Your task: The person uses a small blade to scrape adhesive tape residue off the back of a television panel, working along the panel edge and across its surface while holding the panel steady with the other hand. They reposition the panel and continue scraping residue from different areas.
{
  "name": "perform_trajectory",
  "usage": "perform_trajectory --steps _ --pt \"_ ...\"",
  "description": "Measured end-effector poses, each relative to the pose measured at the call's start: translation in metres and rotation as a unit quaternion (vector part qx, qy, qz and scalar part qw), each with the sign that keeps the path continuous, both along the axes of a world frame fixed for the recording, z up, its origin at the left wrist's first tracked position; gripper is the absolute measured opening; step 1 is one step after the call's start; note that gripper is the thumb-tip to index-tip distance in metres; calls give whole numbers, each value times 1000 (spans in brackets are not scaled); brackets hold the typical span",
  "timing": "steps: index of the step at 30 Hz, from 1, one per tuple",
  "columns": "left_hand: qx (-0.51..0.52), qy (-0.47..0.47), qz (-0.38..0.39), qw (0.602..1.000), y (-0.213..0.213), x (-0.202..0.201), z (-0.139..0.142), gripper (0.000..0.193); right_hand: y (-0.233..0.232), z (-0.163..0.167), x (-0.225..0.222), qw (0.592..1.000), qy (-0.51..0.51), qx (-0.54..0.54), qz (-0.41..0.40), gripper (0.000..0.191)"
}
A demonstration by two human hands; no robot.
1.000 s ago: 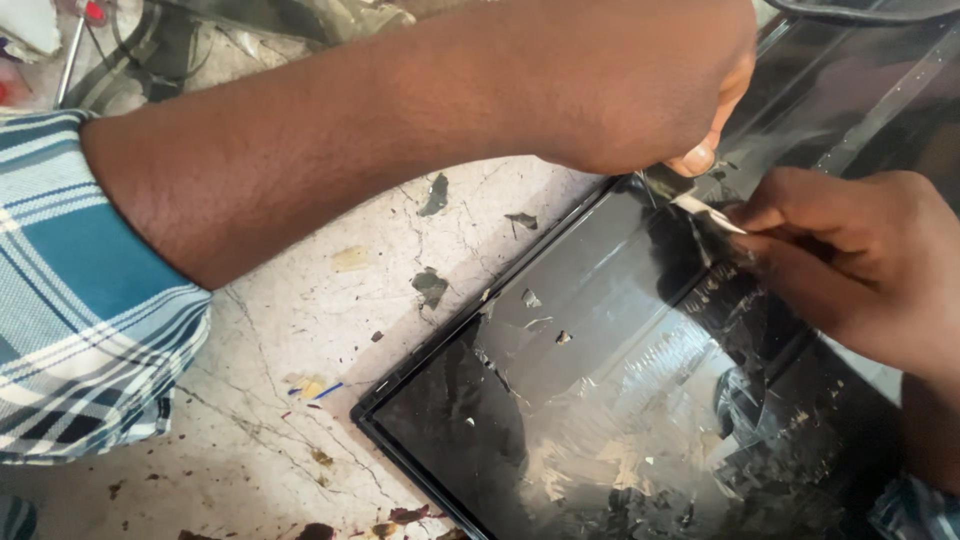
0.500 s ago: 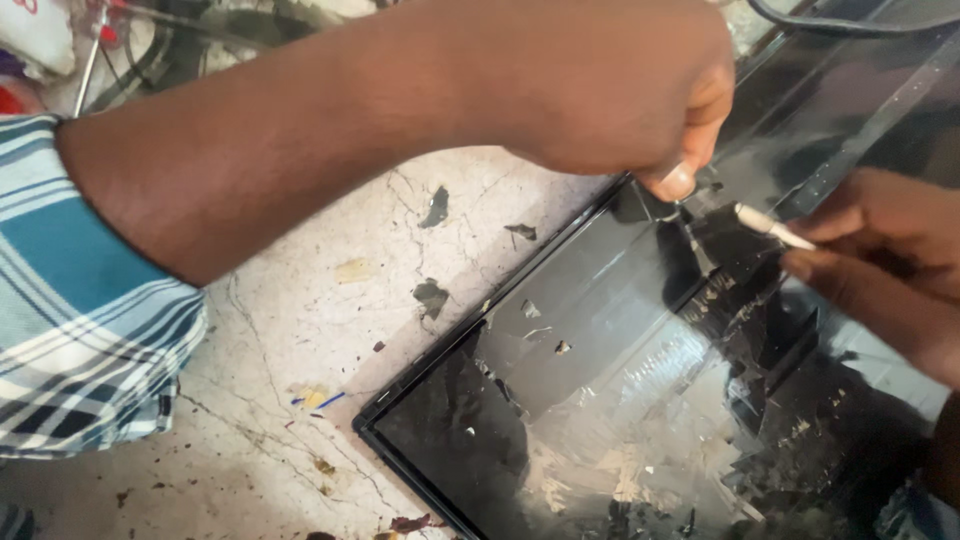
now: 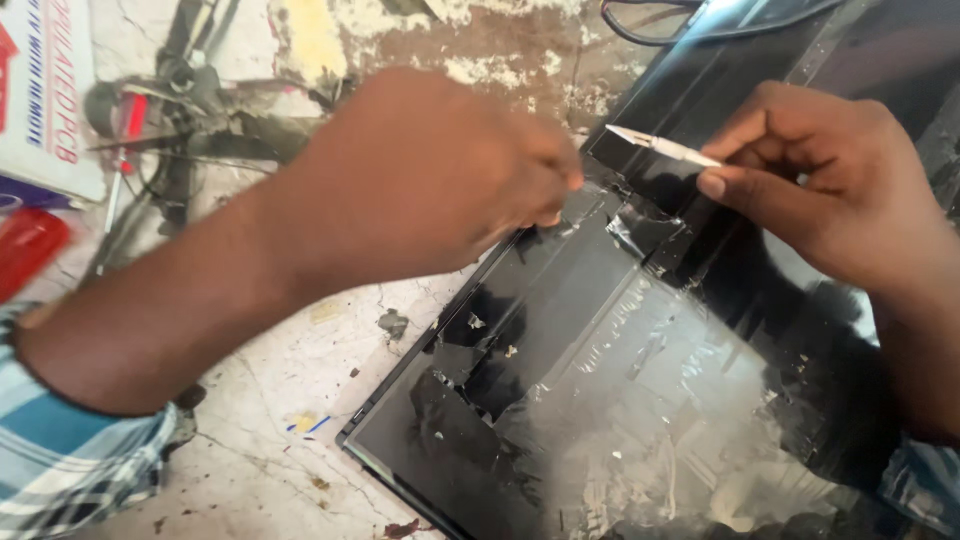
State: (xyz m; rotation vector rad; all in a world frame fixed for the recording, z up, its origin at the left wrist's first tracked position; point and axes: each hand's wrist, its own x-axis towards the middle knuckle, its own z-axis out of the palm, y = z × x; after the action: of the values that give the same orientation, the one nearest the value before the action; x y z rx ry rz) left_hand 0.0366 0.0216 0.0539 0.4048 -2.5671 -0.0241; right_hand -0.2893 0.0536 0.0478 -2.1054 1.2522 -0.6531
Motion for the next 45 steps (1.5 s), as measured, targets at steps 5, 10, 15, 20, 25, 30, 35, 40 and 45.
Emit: perform_trajectory --steps 5,10,15,20,25,30,35,40,45 --pt "-26 -70 -24 997 3 3 -1 8 -9 -12 -5 996 -79 20 -45 9" --pt "31 -67 -56 996 1 2 1 19 -19 -24 -5 993 -99 26 -67 9" --pt "176 -158 67 969 -5 8 -4 25 -24 -30 -10 993 -108 21 -47 9" --pt "288 30 -35 956 -7 8 -14 34 -28 -36 -17 986 -158 38 -35 10" --pt "333 -133 194 913 -1 -23 -25 89 -30 -38 -28 981 -179 -53 59 12" --pt "194 -215 220 932 -2 -28 -47 67 -29 -36 -26 989 -138 -38 39 10" --pt "121 -112 117 979 -26 -17 -80 28 -31 -27 -23 985 -157 -34 62 10" --pt "100 -103 69 987 -36 -18 -85 26 -30 -24 -26 992 -120 -33 36 10" --pt "56 -1 -1 998 2 -44 -70 29 -36 -33 -31 982 -134 -105 84 12"
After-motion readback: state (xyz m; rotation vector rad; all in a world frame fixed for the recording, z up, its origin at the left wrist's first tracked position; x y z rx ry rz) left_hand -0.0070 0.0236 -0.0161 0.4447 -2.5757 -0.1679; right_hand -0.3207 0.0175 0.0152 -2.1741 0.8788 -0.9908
